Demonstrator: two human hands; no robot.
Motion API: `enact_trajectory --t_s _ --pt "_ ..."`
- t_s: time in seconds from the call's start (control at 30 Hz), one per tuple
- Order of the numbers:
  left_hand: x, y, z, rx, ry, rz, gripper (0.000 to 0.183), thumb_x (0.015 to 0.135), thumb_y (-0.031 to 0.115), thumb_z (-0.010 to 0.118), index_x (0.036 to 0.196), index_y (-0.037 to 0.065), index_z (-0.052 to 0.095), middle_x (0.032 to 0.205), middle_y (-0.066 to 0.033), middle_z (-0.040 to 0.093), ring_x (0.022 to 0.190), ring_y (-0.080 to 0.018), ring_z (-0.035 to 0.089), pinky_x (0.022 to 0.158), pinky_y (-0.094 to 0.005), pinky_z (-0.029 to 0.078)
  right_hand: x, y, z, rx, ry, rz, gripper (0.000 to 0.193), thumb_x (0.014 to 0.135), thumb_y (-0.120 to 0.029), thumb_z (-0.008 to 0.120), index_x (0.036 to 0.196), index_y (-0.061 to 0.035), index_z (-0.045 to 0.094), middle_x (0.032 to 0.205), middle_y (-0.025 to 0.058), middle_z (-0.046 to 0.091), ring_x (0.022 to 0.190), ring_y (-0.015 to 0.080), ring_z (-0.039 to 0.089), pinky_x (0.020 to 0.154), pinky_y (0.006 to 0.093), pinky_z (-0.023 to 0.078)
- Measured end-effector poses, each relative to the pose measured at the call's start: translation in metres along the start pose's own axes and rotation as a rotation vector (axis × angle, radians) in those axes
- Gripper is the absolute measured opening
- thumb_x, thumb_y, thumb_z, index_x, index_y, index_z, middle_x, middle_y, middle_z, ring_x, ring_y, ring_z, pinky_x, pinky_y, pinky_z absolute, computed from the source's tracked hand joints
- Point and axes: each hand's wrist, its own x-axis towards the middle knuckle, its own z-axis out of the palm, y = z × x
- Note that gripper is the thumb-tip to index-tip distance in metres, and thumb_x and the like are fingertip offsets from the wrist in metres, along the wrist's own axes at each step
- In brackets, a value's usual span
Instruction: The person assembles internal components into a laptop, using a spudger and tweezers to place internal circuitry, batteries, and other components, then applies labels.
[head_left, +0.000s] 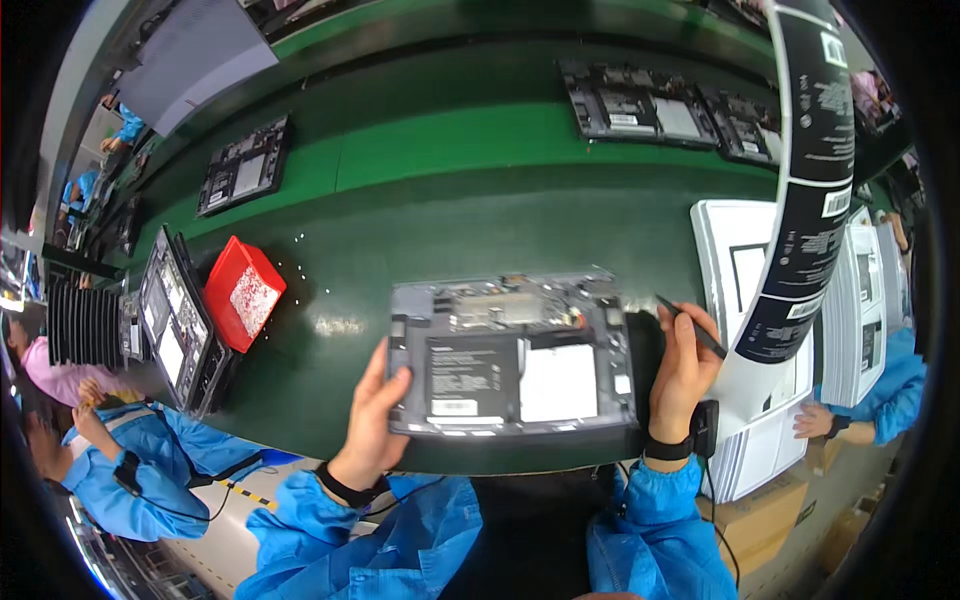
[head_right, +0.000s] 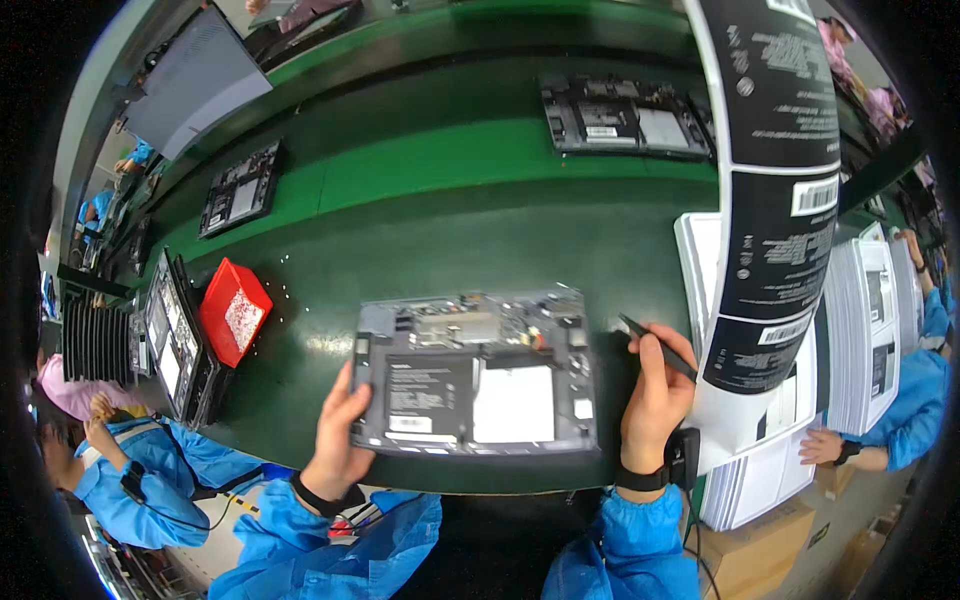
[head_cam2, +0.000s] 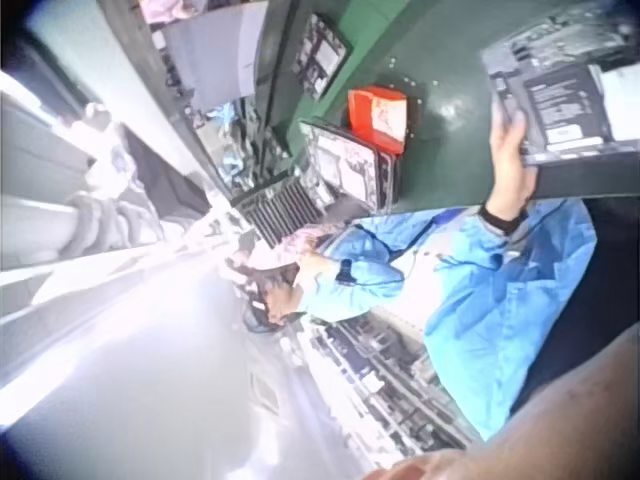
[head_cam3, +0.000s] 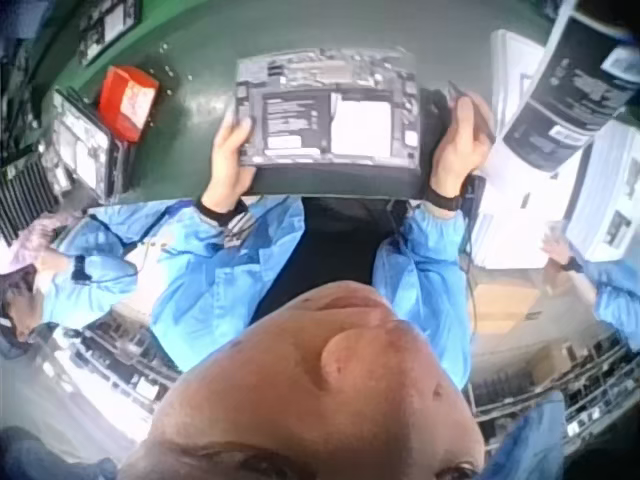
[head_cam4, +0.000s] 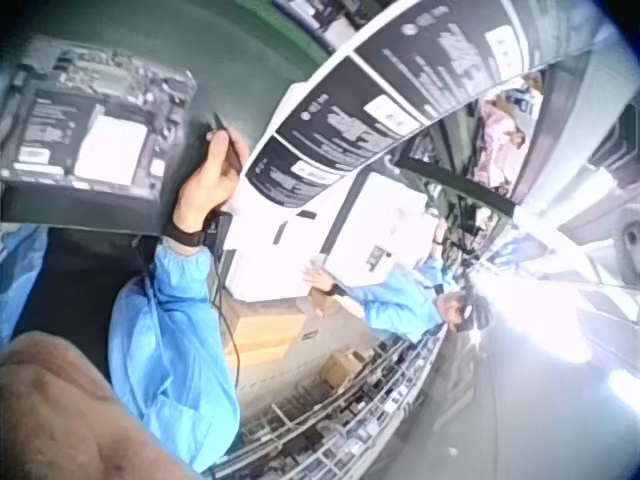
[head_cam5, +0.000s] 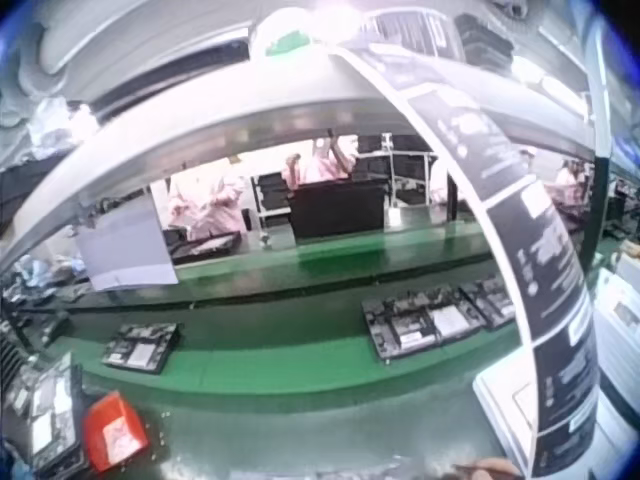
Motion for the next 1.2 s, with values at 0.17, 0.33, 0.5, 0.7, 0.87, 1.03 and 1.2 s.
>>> enact_trajectory --t_s 0.17,0.33,0.5,0.7,0.87,1.03,1.2 --pt "0.038 0.062 0.017 0.028 -0.01 0.08 0.046 0.104 0.017 0.052 0.148 0.009 0.042 0.137 -0.0114 0.061 0.12 -0.0237 0.064 0.103 -0.0427 0.053 -0.002 0.0 -0.023 -0.105 -0.063 0.033 0.018 0.094 -0.001 0.068 0.111 0.0036 0.067 0.098 0.0087 0.069 0.078 0.0126 0.061 0.075 0.0263 0.05" --pt "0.128 0.114 0.04 0.065 0.005 0.116 0.042 0.103 0.02 0.056 0.144 0.016 0.049 0.132 -0.0045 0.063 0.117 -0.0206 0.062 0.103 -0.0435 0.048 -0.001 -0.013 -0.017 -0.187 -0.105 0.008 0.016 0.092 -0.003 0.071 0.107 0.0039 0.069 0.093 0.0063 0.069 0.074 0.0098 0.06 0.07 0.0221 0.047" --pt "0.269 0.148 0.006 0.378 0.145 0.408 0.037 0.099 0.015 0.058 0.135 0.009 0.055 0.126 -0.0117 0.065 0.111 -0.0248 0.064 0.094 -0.0462 0.052 -0.002 -0.015 -0.021 -0.171 -0.143 0.031 0.018 0.091 -0.003 0.073 0.108 0.0041 0.069 0.093 0.0066 0.071 0.071 0.0092 0.061 0.065 0.0214 0.049" --pt "0.239 0.084 0.122 1.276 -0.029 1.366 0.029 0.09 0.009 0.064 0.117 0.001 0.067 0.116 -0.0209 0.067 0.109 -0.0369 0.063 0.094 -0.0452 0.05 0.002 -0.017 -0.023 -0.156 -0.144 0.07 0.019 0.091 -0.003 0.075 0.107 0.0032 0.069 0.091 0.0055 0.071 0.071 0.0087 0.062 0.065 0.021 0.049" --pt "0.226 0.025 0.19 1.657 -0.157 0.837 0.034 0.094 0.033 0.067 0.086 0.001 0.075 0.079 -0.0209 0.071 0.075 -0.0419 0.068 0.071 -0.0453 0.056 0.0 -0.018 -0.025 -0.171 -0.116 0.06 0.019 0.091 -0.002 0.074 0.108 0.0037 0.069 0.093 0.0063 0.071 0.073 0.0091 0.062 0.065 0.0218 0.049" --pt "0.274 0.05 0.143 1.381 -0.279 1.04 0.046 0.098 0.029 0.065 0.066 -0.004 0.063 0.055 -0.0224 0.051 0.048 -0.0386 0.045 0.05 -0.0434 0.038 0.0 -0.016 -0.021 -0.086 -0.188 0.091 0.019 0.091 -0.001 0.074 0.109 0.0032 0.068 0.088 0.0038 0.069 0.073 0.0075 0.061 0.066 0.0208 0.048" --pt "0.285 0.041 0.156 1.561 -0.112 1.207 0.042 0.093 0.035 0.069 0.069 0.001 0.067 0.065 -0.019 0.063 0.062 -0.0389 0.064 0.059 -0.0478 0.05 0.002 -0.018 -0.023 -0.082 -0.192 0.106 0.018 0.092 0.0 0.073 0.108 0.0041 0.068 0.088 0.0041 0.069 0.073 0.0078 0.061 0.065 0.0205 0.048"
